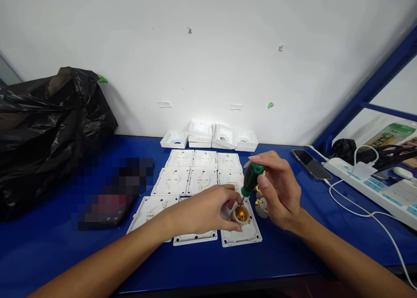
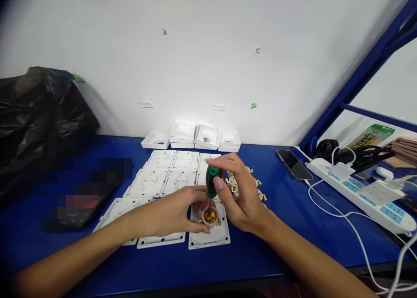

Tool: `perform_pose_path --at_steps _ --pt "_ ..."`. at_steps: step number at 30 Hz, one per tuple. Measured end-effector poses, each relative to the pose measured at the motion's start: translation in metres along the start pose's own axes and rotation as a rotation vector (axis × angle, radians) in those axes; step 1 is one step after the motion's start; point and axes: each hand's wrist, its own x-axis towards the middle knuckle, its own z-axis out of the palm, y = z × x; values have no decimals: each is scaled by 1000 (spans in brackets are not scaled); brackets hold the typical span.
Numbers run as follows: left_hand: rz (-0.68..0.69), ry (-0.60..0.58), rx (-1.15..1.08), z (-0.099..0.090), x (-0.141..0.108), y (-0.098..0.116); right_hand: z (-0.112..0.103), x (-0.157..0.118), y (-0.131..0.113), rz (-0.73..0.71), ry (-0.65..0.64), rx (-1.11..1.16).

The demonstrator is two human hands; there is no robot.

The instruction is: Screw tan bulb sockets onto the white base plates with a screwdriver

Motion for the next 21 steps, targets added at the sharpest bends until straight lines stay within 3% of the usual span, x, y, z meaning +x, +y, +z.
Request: perform_pose_path --at_steps 5,12,21 --pt "4 -1 4 0 0 -1 1 2 2 -58 61 -87" --pt "10 -4 5 0 0 0 -1 -3 -1 40 -11 18" --pt "9 -3 21 0 0 -1 1 -3 5 13 59 -29"
